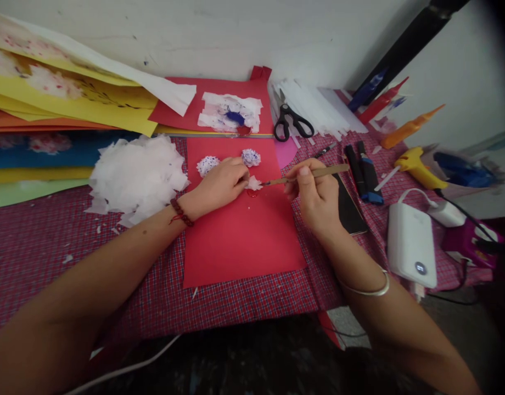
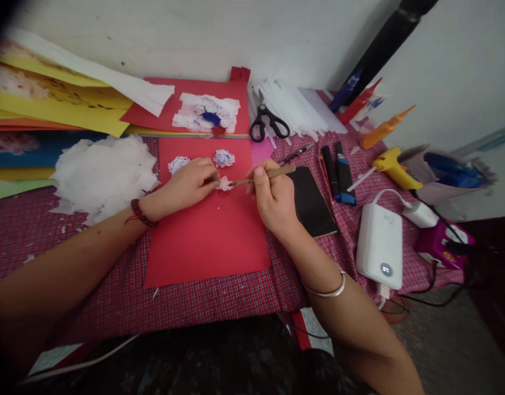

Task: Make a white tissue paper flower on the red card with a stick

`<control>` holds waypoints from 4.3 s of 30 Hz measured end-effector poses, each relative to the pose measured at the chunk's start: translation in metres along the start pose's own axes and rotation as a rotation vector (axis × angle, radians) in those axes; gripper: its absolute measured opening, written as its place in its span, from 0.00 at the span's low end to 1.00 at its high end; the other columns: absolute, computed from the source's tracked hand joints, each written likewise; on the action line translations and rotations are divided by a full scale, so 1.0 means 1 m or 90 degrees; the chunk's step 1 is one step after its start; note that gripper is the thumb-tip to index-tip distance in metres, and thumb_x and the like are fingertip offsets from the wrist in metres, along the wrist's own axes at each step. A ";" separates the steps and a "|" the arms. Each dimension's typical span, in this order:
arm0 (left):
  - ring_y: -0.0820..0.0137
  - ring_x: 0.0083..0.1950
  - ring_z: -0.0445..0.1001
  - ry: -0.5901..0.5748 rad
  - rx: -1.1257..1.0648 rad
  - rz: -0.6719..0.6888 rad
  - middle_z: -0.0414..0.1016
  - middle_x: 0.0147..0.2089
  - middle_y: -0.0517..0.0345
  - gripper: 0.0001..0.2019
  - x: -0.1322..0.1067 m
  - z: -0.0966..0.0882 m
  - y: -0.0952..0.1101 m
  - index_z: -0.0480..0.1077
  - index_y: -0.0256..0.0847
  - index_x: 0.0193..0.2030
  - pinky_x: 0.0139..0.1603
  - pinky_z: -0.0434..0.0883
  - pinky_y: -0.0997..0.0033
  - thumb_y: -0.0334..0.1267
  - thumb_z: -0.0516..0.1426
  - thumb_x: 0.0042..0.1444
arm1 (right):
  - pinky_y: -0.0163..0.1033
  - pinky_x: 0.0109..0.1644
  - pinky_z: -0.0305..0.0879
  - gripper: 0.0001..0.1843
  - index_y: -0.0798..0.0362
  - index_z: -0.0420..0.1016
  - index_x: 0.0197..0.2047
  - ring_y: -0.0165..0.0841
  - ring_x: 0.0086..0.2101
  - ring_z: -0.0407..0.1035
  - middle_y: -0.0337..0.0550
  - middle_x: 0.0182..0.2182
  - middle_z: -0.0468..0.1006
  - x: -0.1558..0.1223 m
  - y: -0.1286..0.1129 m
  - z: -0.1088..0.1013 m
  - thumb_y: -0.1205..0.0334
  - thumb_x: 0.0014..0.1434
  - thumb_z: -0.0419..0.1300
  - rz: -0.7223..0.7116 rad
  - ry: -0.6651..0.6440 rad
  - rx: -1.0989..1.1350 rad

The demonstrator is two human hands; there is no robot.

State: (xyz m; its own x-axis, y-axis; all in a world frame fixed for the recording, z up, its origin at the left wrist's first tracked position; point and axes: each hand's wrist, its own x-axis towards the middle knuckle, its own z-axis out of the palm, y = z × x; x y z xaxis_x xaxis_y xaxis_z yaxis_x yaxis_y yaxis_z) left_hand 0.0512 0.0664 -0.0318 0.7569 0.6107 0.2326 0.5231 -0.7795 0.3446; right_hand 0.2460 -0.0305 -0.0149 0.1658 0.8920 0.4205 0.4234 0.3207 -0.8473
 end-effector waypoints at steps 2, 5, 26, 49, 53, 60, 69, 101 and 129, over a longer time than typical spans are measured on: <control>0.63 0.43 0.70 0.001 -0.008 0.011 0.71 0.38 0.51 0.09 0.000 0.000 -0.001 0.69 0.37 0.33 0.45 0.68 0.63 0.28 0.50 0.61 | 0.35 0.27 0.60 0.19 0.51 0.69 0.31 0.26 0.21 0.65 0.34 0.21 0.70 -0.001 -0.002 -0.001 0.50 0.69 0.49 0.004 0.001 0.010; 0.64 0.43 0.71 -0.005 -0.018 0.017 0.73 0.39 0.50 0.10 0.001 -0.001 -0.003 0.71 0.36 0.34 0.47 0.69 0.62 0.27 0.49 0.60 | 0.35 0.27 0.61 0.19 0.51 0.69 0.31 0.26 0.21 0.65 0.35 0.21 0.71 -0.002 -0.002 0.001 0.50 0.69 0.49 0.004 -0.038 0.010; 0.69 0.35 0.72 0.002 -0.005 -0.198 0.76 0.34 0.57 0.09 -0.066 -0.126 -0.029 0.75 0.41 0.39 0.38 0.67 0.70 0.41 0.56 0.55 | 0.36 0.24 0.60 0.13 0.52 0.73 0.33 0.28 0.20 0.66 0.39 0.21 0.73 0.005 0.015 -0.004 0.54 0.65 0.56 0.161 0.019 0.194; 0.67 0.38 0.73 0.057 0.052 -0.305 0.77 0.35 0.54 0.04 -0.086 -0.106 -0.015 0.69 0.40 0.29 0.42 0.69 0.65 0.34 0.53 0.51 | 0.37 0.23 0.59 0.12 0.52 0.72 0.31 0.28 0.18 0.65 0.40 0.19 0.72 0.001 0.006 -0.001 0.54 0.63 0.58 0.184 0.039 0.227; 0.66 0.43 0.75 0.126 -0.090 -0.293 0.78 0.40 0.53 0.03 -0.083 -0.119 0.003 0.66 0.40 0.28 0.48 0.70 0.63 0.34 0.54 0.52 | 0.37 0.23 0.60 0.12 0.52 0.73 0.31 0.28 0.19 0.65 0.40 0.20 0.72 0.001 0.006 -0.001 0.55 0.63 0.58 0.181 0.038 0.239; 0.72 0.30 0.71 0.096 -0.165 -0.220 0.72 0.28 0.59 0.03 -0.053 -0.118 0.021 0.65 0.41 0.28 0.30 0.68 0.69 0.31 0.54 0.52 | 0.33 0.23 0.61 0.16 0.52 0.71 0.32 0.26 0.19 0.65 0.36 0.20 0.72 -0.001 0.009 0.004 0.51 0.66 0.55 0.112 -0.004 0.198; 0.74 0.25 0.69 -0.071 -0.346 -0.179 0.72 0.24 0.61 0.04 -0.013 -0.066 0.024 0.67 0.41 0.30 0.25 0.65 0.74 0.35 0.55 0.55 | 0.33 0.24 0.62 0.19 0.53 0.70 0.33 0.25 0.20 0.65 0.35 0.23 0.74 0.000 0.007 0.011 0.45 0.64 0.56 0.101 -0.062 0.126; 0.75 0.32 0.70 -0.049 -0.345 -0.132 0.75 0.30 0.62 0.05 -0.009 -0.011 0.005 0.72 0.39 0.33 0.33 0.64 0.74 0.30 0.54 0.54 | 0.33 0.24 0.61 0.16 0.52 0.70 0.33 0.25 0.20 0.65 0.35 0.22 0.72 0.000 0.006 0.003 0.50 0.66 0.54 0.052 -0.005 0.096; 0.73 0.28 0.65 -0.050 -0.239 -0.209 0.69 0.27 0.61 0.07 -0.013 -0.067 0.002 0.68 0.38 0.31 0.30 0.60 0.72 0.38 0.53 0.57 | 0.37 0.34 0.66 0.11 0.52 0.72 0.39 0.31 0.31 0.72 0.43 0.31 0.78 -0.009 -0.009 0.008 0.62 0.68 0.49 -0.256 -0.196 -0.292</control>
State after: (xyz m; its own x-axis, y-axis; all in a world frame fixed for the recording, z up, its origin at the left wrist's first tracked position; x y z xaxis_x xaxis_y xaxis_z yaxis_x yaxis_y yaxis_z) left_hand 0.0161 0.0661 0.0266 0.6110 0.7916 -0.0073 0.5723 -0.4354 0.6949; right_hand 0.2331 -0.0386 -0.0136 -0.3162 0.8034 0.5044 0.7451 0.5395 -0.3922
